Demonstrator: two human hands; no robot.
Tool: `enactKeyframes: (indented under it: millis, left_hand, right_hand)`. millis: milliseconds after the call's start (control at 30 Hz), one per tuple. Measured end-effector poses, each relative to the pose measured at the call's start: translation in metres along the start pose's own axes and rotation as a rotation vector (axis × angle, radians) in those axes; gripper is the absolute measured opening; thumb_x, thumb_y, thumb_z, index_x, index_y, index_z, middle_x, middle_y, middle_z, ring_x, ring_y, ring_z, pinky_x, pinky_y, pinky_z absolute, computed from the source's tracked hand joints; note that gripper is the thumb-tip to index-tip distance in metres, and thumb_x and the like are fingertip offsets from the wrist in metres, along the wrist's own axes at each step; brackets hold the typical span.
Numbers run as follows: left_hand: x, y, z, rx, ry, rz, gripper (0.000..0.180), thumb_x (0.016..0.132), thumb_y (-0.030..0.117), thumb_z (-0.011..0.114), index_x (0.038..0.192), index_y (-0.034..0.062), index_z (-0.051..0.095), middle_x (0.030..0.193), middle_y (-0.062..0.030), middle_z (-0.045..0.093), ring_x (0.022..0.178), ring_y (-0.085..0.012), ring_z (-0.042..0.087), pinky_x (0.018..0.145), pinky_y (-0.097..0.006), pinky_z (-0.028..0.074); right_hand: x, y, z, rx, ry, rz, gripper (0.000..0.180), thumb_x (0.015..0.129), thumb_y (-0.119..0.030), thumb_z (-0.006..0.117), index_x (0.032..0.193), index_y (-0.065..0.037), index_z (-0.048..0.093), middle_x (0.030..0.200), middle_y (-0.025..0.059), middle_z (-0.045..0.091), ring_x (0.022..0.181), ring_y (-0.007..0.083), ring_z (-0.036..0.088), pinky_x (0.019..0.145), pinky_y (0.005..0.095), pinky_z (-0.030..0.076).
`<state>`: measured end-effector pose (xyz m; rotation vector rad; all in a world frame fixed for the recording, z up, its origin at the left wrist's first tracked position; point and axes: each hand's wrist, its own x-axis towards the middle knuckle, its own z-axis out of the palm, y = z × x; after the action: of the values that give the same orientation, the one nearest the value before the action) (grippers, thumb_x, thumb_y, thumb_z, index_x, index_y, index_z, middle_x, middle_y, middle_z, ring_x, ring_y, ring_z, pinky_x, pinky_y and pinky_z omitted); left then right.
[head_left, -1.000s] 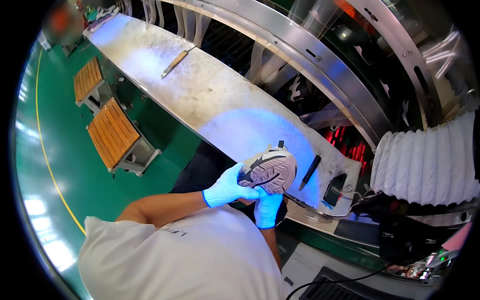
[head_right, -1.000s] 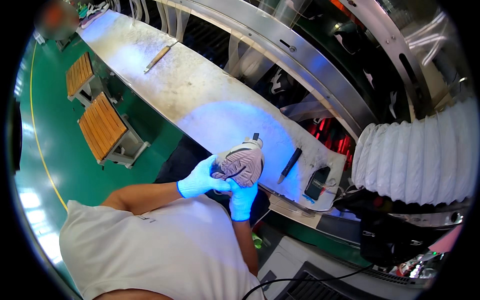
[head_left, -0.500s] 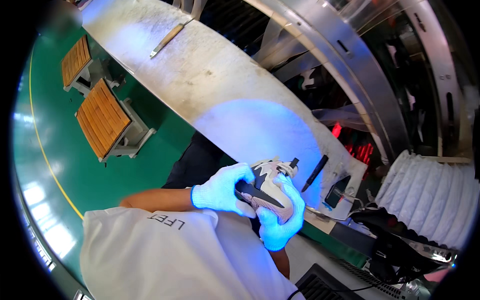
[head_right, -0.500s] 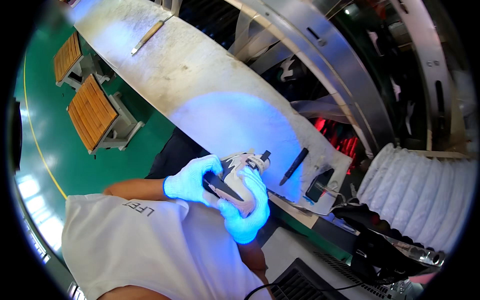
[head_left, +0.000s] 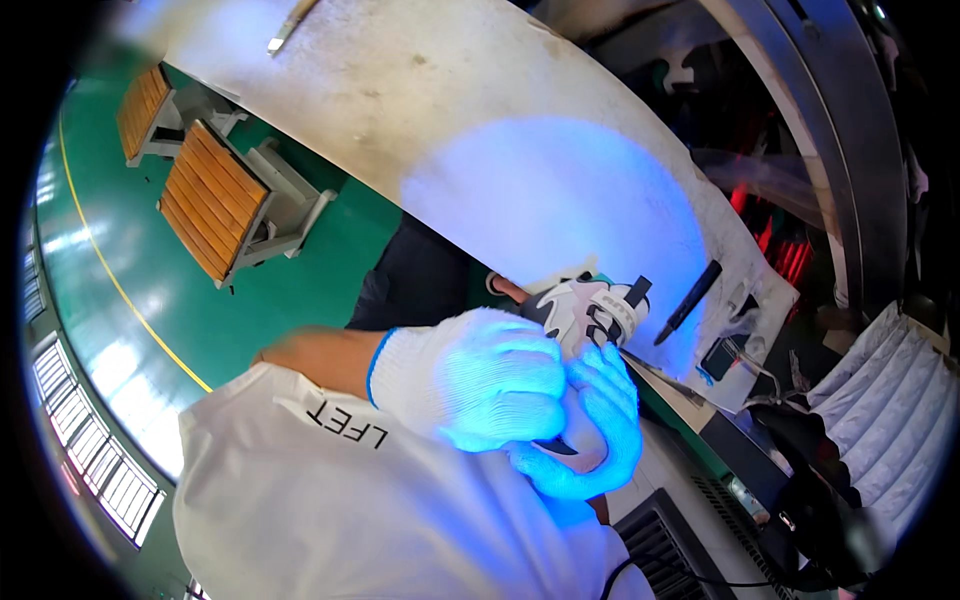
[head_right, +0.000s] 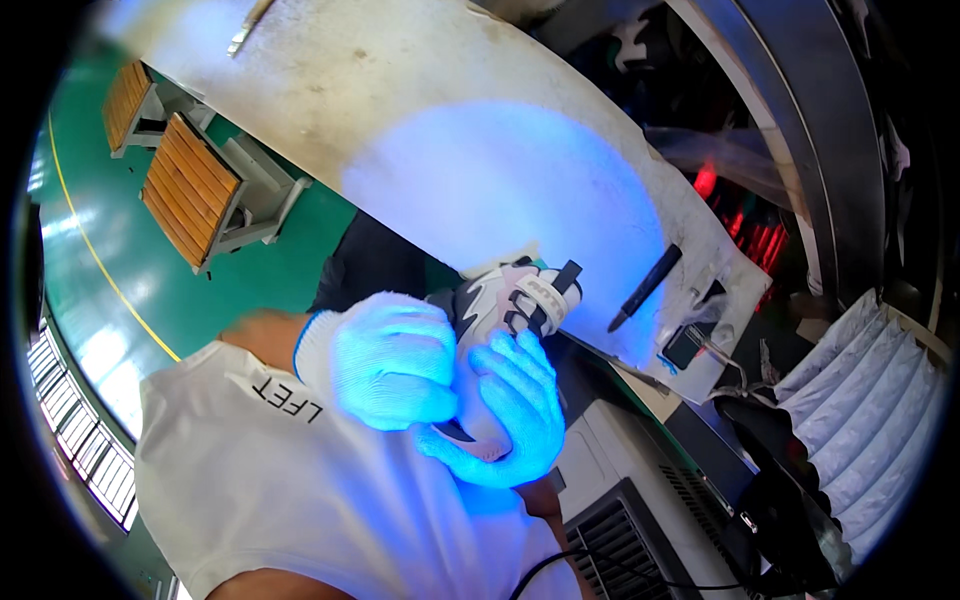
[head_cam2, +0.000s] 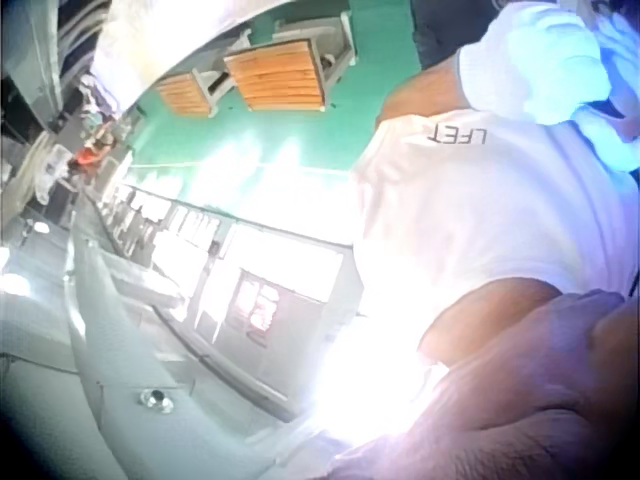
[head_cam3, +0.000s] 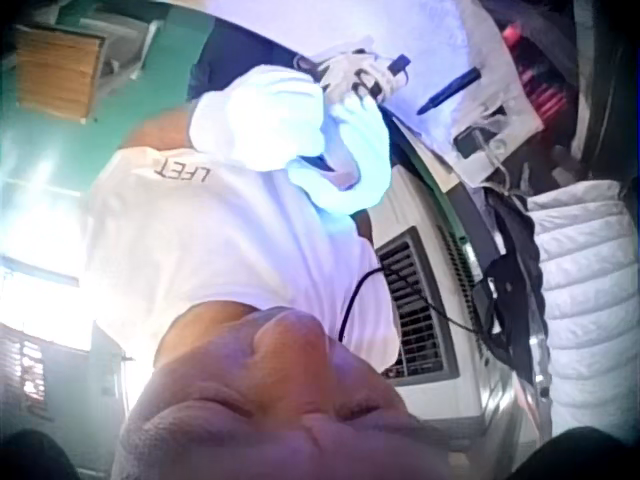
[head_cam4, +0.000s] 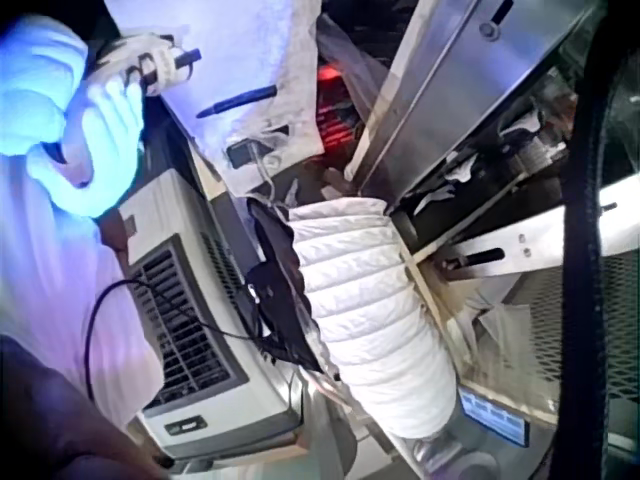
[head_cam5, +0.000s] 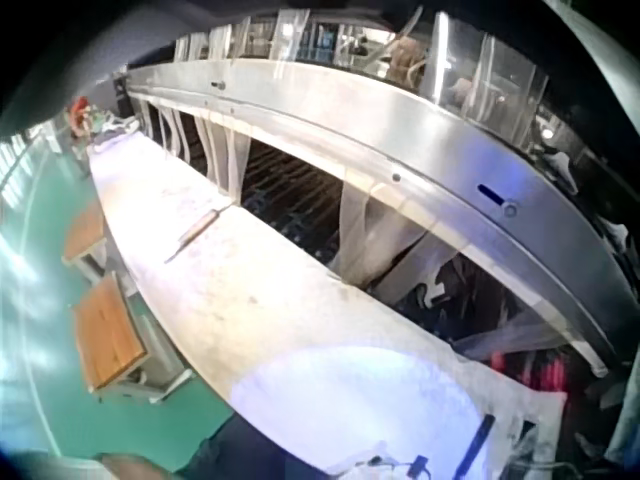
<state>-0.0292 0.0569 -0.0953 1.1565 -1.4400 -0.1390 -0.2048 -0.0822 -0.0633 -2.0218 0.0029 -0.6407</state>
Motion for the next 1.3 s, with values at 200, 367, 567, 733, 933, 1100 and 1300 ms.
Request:
enactKeyframes:
  millis: [200,367,567,733,933,1100,1300]
  left_hand:
    - [0.020,-0.003,0.036,-0.181,-0.155,-0.132,0.021,0.083,0.025,0.087,0.089,0.0156,0.069,0.088,-0.0059,0.063,0.077,-0.0271,0.067,0.063,-0.039,0.055]
    - [0.018,0.007,0.047,-0.220,-0.290,-0.377,0.044,0.070,0.028,0.096,0.096,0.0102,0.065,0.096,-0.0106,0.069,0.089,-0.0352,0.075,0.073,-0.045,0.061]
    - [0.013,0.010,0.064,-0.105,-0.360,-0.345,0.048,0.069,0.037,0.101,0.091,0.0126,0.066,0.092,-0.0103,0.066,0.084,-0.0327,0.071,0.072,-0.042,0.058]
    - [0.024,0.006,0.072,-0.176,-0.429,-0.369,0.050,0.072,0.037,0.099,0.097,0.0103,0.066,0.094,-0.0130,0.067,0.085,-0.0369,0.072,0.075,-0.045,0.059]
    - [0.018,-0.012,0.057,-0.268,-0.350,-0.225,0.055,0.070,0.034,0.099,0.109,0.0101,0.069,0.108,-0.0113,0.070,0.102,-0.0366,0.072,0.084,-0.045,0.060]
    - [-0.028,-0.021,0.036,-0.089,-0.012,-0.400,0.082,0.064,0.033,0.102,0.135,0.0112,0.068,0.133,-0.0139,0.068,0.122,-0.0343,0.066,0.096,-0.043,0.060]
    - [-0.041,-0.029,0.037,-0.168,-0.181,-0.514,0.058,0.064,0.049,0.101,0.091,0.0109,0.066,0.090,-0.0092,0.062,0.087,-0.0337,0.066,0.074,-0.044,0.054]
  right_hand:
    - [-0.038,0.023,-0.028,0.031,0.018,-0.043,0.078,0.076,-0.020,0.095,0.141,0.005,0.060,0.132,0.0286,0.070,0.128,0.0486,0.067,0.116,0.0667,0.047]
    - [-0.058,0.024,-0.017,0.100,0.212,-0.036,0.069,0.076,-0.023,0.097,0.131,0.000,0.063,0.120,0.0220,0.072,0.118,0.0413,0.069,0.109,0.0614,0.052]
    - [-0.080,0.019,-0.016,0.137,0.270,0.042,0.058,0.073,-0.022,0.098,0.119,-0.006,0.066,0.109,0.0147,0.073,0.108,0.0333,0.072,0.100,0.0537,0.057]
    - [-0.074,-0.007,-0.025,-0.025,0.249,0.197,0.053,0.073,-0.012,0.094,0.118,-0.006,0.066,0.113,0.0143,0.073,0.110,0.0314,0.071,0.101,0.0489,0.057]
    - [-0.063,-0.019,-0.021,-0.130,0.201,0.225,0.064,0.072,-0.009,0.102,0.126,-0.006,0.068,0.126,0.0169,0.073,0.123,0.0375,0.071,0.112,0.0539,0.055]
    - [-0.052,-0.031,-0.027,-0.113,0.217,0.482,0.076,0.073,-0.018,0.107,0.136,-0.002,0.068,0.146,0.0251,0.070,0.151,0.0471,0.057,0.125,0.0608,0.047]
    - [-0.027,-0.041,-0.024,-0.245,0.130,0.485,0.074,0.075,-0.016,0.106,0.137,-0.001,0.069,0.144,0.0268,0.071,0.141,0.0472,0.066,0.123,0.0627,0.049]
